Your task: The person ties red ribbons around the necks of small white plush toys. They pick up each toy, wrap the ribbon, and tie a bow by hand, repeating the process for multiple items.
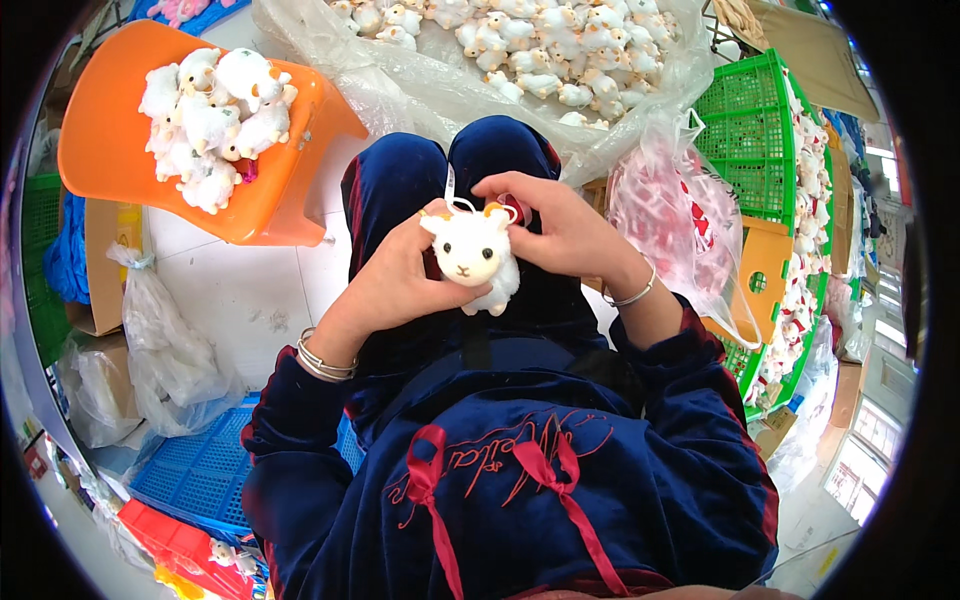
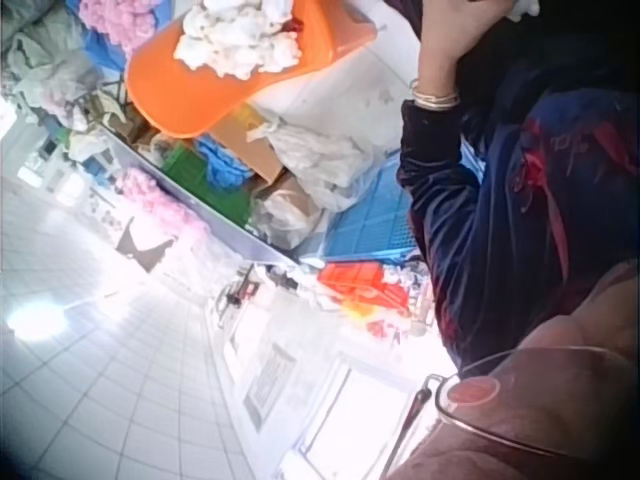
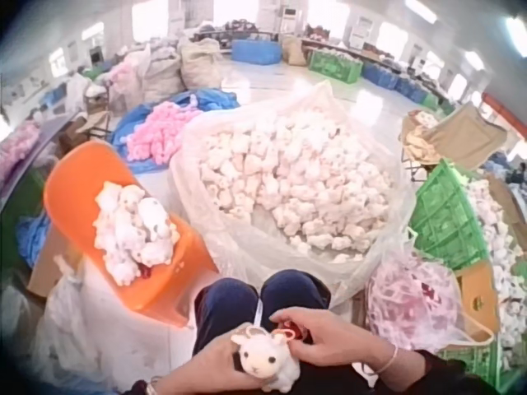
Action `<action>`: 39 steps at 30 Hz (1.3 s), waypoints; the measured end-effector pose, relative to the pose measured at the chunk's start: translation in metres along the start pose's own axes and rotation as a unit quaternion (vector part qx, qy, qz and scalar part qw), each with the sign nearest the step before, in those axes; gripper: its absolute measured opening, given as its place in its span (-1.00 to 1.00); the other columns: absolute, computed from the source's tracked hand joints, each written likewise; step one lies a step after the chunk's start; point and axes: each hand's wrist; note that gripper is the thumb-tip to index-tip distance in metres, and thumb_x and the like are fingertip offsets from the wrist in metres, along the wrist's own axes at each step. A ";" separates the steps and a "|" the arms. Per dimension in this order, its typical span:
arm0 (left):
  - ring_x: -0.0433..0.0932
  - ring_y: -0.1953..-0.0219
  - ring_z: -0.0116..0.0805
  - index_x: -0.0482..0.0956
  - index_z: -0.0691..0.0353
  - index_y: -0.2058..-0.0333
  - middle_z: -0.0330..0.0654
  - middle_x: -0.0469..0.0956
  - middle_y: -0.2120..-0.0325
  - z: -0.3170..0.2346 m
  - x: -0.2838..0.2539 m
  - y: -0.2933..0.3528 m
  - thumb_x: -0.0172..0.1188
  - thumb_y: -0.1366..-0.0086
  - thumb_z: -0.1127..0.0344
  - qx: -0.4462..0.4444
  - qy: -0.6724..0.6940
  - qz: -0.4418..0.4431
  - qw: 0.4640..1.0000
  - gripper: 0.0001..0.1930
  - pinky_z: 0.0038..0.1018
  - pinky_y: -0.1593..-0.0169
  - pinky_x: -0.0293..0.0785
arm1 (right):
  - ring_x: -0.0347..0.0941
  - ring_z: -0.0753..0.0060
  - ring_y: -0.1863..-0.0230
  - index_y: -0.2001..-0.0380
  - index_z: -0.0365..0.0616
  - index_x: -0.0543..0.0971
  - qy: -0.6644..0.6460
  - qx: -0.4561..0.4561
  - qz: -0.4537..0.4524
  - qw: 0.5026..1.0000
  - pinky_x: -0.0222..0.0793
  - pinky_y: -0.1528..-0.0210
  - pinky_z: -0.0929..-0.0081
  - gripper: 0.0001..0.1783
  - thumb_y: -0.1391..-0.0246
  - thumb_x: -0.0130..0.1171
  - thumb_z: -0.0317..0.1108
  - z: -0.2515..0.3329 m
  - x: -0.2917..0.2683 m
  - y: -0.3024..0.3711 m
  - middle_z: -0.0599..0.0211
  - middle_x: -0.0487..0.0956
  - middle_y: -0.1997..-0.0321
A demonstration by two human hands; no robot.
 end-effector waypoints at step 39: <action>0.52 0.48 -0.53 0.70 0.44 0.33 -0.19 0.62 0.55 0.006 -0.013 -0.005 0.43 -0.28 0.12 -0.164 -0.221 -0.124 0.953 -0.62 -0.50 0.36 0.43 | 0.58 -0.12 0.27 0.36 -0.26 0.63 0.236 -0.035 -0.074 0.968 0.48 0.19 0.10 -0.80 -0.20 0.21 -0.31 -0.020 0.023 -0.005 0.04 0.63 0.36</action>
Point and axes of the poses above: each hand's wrist, its own y-axis away from the middle knuckle, its own x-axis out of the palm, z = x × y
